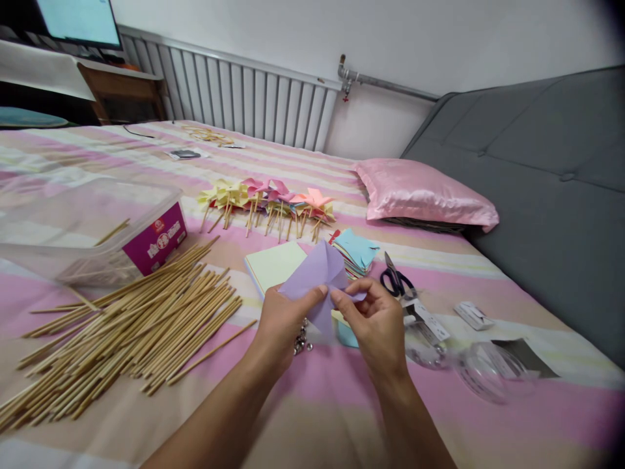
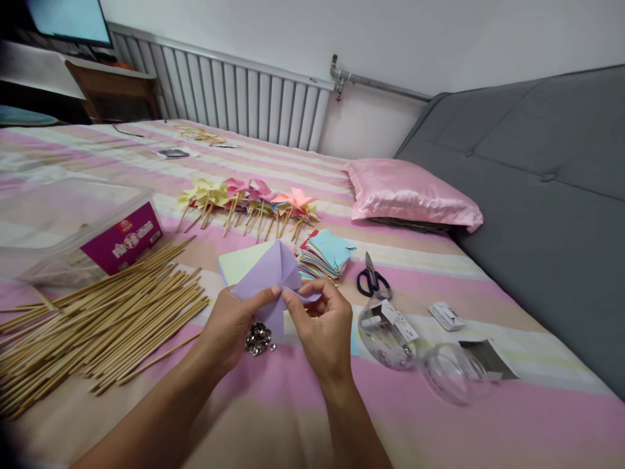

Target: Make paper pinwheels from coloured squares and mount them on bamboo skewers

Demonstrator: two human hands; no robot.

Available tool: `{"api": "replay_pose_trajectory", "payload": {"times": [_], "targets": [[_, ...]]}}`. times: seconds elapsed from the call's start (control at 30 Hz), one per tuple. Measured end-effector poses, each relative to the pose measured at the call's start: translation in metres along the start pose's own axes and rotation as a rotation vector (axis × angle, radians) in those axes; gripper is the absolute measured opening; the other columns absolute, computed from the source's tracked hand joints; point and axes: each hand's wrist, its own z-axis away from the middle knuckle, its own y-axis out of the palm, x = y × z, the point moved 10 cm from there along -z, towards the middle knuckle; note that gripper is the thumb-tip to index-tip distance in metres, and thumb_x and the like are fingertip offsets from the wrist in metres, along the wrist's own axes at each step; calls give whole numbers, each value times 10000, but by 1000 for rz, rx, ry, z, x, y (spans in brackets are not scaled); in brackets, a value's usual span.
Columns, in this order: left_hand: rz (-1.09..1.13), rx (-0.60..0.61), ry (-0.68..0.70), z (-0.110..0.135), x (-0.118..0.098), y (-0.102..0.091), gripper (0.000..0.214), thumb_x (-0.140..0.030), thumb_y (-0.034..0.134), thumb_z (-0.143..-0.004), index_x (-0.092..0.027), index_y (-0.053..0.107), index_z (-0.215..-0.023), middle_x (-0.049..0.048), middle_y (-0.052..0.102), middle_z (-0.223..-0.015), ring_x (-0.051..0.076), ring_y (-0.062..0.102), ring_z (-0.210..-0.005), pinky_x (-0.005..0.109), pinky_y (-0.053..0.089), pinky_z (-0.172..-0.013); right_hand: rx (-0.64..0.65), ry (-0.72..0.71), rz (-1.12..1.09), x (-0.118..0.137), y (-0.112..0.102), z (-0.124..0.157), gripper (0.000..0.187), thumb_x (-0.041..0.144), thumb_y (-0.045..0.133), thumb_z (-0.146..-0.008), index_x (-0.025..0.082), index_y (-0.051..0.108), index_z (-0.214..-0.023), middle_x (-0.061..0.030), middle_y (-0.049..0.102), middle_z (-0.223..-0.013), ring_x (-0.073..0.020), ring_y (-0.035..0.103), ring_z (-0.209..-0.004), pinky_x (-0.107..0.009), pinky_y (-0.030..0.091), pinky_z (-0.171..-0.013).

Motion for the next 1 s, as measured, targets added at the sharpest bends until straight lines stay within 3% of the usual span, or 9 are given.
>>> {"api": "replay_pose_trajectory", "payload": {"times": [0.27, 0.47, 0.73, 0.87, 1.0], "targets": [[95, 74, -46, 4, 6, 10, 229, -242, 744, -654, -107, 698, -833, 65, 701, -754, 170, 636, -671, 274, 503, -671, -50, 77, -301, -6, 3, 0, 688, 255, 760, -649, 230, 377, -1219, -34, 654, -938, -179, 652, -796, -308, 534, -703], [100, 119, -59, 5, 11, 17, 239, -253, 735, -666, -111, 696, -855, 72, 699, -771, 178, 627, -689, 290, 499, -676, -75, 77, -279, -10, 0, -2, 623, 284, 742, -660, 199, 440, -1199, -78, 632, -1098, -205, 654, -867, -322, 535, -725], [-27, 239, -107, 0, 7, 17, 218, -321, 696, -697, -110, 696, -750, 61, 667, -687, 133, 576, -602, 229, 447, -588, -46, 103, -296, -19, -13, -12, 700, 273, 782, -604, 201, 447, -1213, -63, 653, -1063, -194, 647, -870, -312, 516, -757], [-84, 294, -133, -2, 1, 13, 224, -330, 688, -697, -117, 665, -631, 31, 630, -611, 102, 542, -547, 191, 406, -537, 70, 189, -243, -20, -10, -13, 703, 276, 788, -595, 205, 449, -1207, -37, 676, -940, -172, 648, -753, -287, 514, -679], [-223, 451, -213, 5, 7, 20, 231, -327, 705, -667, -101, 694, -711, 35, 626, -606, 106, 529, -526, 192, 373, -500, 231, 250, -194, -20, 1, -8, 697, 265, 781, -607, 221, 441, -1214, -18, 673, -873, -167, 633, -734, -269, 499, -654]]}}
